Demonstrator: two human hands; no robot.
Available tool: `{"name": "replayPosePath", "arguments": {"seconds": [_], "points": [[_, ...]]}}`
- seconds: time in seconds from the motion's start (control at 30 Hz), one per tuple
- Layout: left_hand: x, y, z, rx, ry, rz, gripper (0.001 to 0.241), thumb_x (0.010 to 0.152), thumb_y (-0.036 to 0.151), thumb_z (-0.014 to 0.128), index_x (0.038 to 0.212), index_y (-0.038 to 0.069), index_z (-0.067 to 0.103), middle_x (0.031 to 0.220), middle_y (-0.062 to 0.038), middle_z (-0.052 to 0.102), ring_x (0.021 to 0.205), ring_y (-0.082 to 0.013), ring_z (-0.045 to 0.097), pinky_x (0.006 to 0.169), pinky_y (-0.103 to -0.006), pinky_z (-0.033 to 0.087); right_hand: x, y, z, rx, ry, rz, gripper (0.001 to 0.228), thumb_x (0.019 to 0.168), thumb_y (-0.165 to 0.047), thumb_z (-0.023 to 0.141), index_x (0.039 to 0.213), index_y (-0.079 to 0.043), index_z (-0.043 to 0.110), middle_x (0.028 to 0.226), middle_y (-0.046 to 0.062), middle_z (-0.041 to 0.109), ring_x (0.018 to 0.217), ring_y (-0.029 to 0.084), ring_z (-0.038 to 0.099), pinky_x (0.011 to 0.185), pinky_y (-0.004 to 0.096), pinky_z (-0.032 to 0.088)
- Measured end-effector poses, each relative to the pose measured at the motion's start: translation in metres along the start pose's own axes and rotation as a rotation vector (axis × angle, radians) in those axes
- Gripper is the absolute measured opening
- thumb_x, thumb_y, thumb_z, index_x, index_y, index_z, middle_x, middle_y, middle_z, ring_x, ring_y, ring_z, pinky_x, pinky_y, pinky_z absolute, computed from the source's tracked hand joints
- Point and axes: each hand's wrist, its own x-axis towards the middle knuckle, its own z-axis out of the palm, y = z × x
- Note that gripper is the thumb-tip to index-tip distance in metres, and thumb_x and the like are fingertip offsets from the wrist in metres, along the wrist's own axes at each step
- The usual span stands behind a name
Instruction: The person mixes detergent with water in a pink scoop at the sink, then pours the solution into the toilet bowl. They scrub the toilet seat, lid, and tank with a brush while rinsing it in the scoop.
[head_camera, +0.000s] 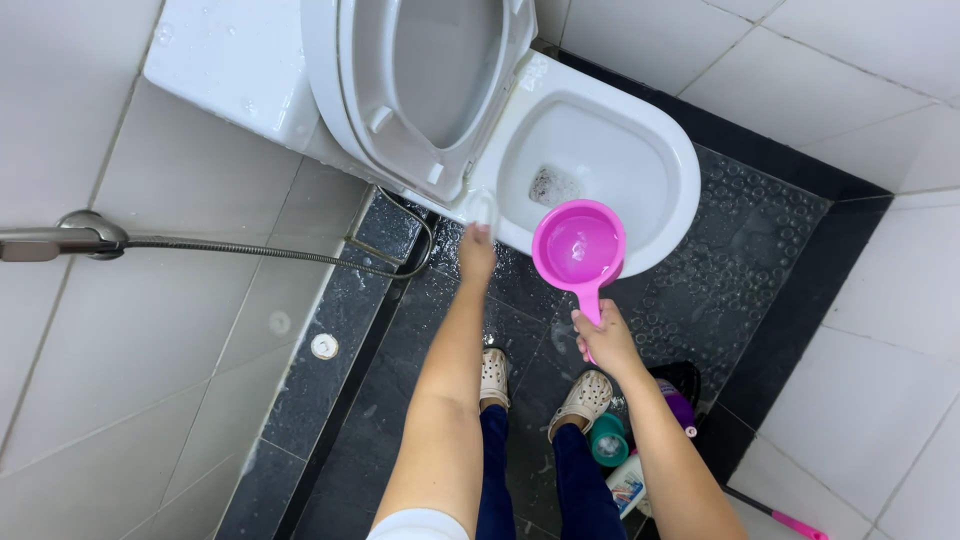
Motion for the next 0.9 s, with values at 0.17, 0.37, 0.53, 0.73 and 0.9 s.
{"name": "replayPosePath", "arguments": {"seconds": [0.17,0.37,0.53,0.73,0.9], "points": [[0.001,0.015,0.001,0.174,-0.224,0.147,0.043,0.103,0.037,0.053,0.130,0.006,0.065,0.118,-0.025,0.069,0.111,-0.0436,0.065,0.095,-0.0493,0.050,0.022,-0.013,0.032,-0.064,0.010,0.004,0.031,0.097,-0.021,0.064,0.112,0.001,0.048,0.077,0.006,0.060,0.050,0.012,0.055,0.040,0.029,0.045],[0.038,-0.006,0.004,0.216,-0.046,0.161,0.045,0.105,0.040,0.051,0.129,0.006,0.065,0.118,-0.025,0.070,0.111,-0.0441,0.065,0.096,-0.0497,0.050,0.023,-0.043,0.065,-0.205,0.055,-0.051,0.030,0.096,-0.021,0.064,0.114,0.000,0.053,0.070,0.009,0.060,0.049,0.014,0.058,0.041,0.032,0.048],[0.025,0.003,-0.011,0.255,-0.185,0.082,0.042,0.104,0.041,0.052,0.120,0.008,0.071,0.110,-0.022,0.074,0.105,-0.0422,0.069,0.090,-0.0492,0.053,0.025,-0.034,0.074,-0.460,0.151,-0.073,0.035,0.095,-0.024,0.064,0.116,0.003,0.054,0.078,0.024,0.070,0.061,0.033,0.071,0.060,0.043,0.054],[-0.014,0.027,0.002,-0.018,-0.415,-0.039,0.041,0.097,0.028,0.050,0.128,0.009,0.069,0.100,-0.022,0.077,0.093,-0.0383,0.076,0.084,-0.0450,0.057,0.025,-0.023,0.057,-0.524,0.205,-0.222,0.042,0.094,-0.026,0.065,0.115,0.007,0.052,0.098,0.032,0.069,0.099,0.048,0.068,0.089,0.050,0.051],[-0.020,-0.012,0.061,0.074,-0.349,0.171,0.045,0.104,0.035,0.054,0.134,0.002,0.063,0.123,-0.026,0.068,0.115,-0.0399,0.066,0.098,-0.0448,0.049,0.010,-0.007,0.021,-0.563,0.263,-0.196,0.040,0.095,-0.027,0.064,0.113,0.007,0.052,0.102,0.034,0.068,0.102,0.048,0.067,0.090,0.051,0.051]]}}
